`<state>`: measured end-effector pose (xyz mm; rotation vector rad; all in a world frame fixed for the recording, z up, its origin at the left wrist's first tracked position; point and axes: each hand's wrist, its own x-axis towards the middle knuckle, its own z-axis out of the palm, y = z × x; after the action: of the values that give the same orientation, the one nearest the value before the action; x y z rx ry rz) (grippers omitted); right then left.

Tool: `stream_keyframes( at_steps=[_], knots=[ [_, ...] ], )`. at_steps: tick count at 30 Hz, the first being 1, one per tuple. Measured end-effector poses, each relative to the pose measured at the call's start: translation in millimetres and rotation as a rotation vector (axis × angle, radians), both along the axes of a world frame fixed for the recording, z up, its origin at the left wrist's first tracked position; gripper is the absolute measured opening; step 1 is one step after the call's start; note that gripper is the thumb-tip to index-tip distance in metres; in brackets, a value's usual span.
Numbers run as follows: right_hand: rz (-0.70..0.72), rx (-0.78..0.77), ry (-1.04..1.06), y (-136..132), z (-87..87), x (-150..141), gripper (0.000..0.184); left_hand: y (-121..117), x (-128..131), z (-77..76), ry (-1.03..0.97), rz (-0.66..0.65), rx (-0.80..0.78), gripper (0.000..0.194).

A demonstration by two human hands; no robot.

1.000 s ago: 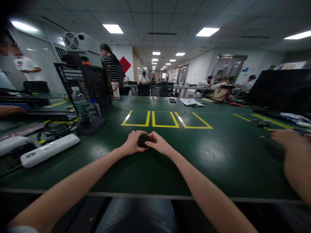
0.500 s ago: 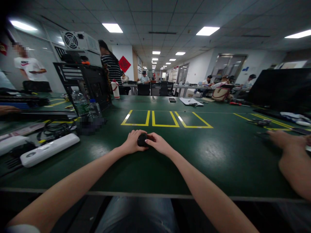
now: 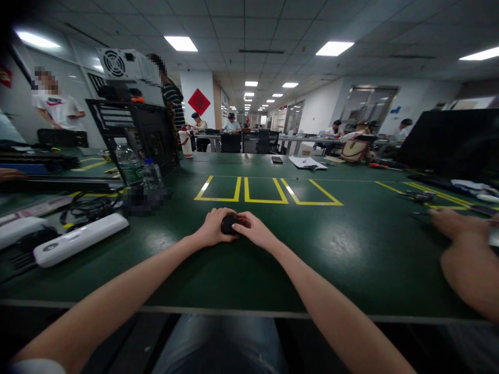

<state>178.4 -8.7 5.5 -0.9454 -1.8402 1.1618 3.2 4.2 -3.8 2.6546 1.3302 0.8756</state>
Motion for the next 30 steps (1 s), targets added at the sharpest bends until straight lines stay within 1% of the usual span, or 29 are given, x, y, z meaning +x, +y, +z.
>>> stream_keyframes(
  at_steps=[2, 6, 10, 12, 17, 23, 27, 30],
  knots=[
    [0.022, -0.002, -0.018, 0.3, -0.7, 1.3, 0.03, -0.1, -0.1, -0.2, 0.0, -0.003, 0.002, 0.062],
    [0.088, 0.041, -0.01, -2.1, 2.0, 2.6, 0.033, -0.2, -0.5, -0.6, 0.001, 0.0, 0.008, 0.061],
    [0.013, 0.064, -0.021, -3.2, 3.9, 1.2, 0.026, 0.3, -0.9, -0.5, -0.001, -0.012, 0.007, 0.063],
    [-0.008, 0.056, -0.016, -2.4, 3.1, 0.4, 0.026, 0.5, -1.0, -0.5, -0.003, -0.018, 0.014, 0.063],
    [0.001, -0.005, -0.025, 1.7, -0.2, 2.1, 0.03, 0.7, -0.9, -1.2, -0.007, -0.025, 0.017, 0.062],
    [0.07, 0.039, -0.029, 1.0, 1.0, 6.4, 0.032, 1.4, 0.1, -2.4, 0.001, 0.0, 0.027, 0.062],
    [0.058, 0.042, 0.011, -1.6, 3.1, 4.3, 0.024, 1.0, 0.3, -1.5, 0.001, -0.001, 0.01, 0.063],
    [0.029, 0.049, 0.015, 0.5, 0.7, 2.5, 0.027, 0.5, 0.1, -0.3, 0.0, 0.0, -0.003, 0.063]
  ],
)
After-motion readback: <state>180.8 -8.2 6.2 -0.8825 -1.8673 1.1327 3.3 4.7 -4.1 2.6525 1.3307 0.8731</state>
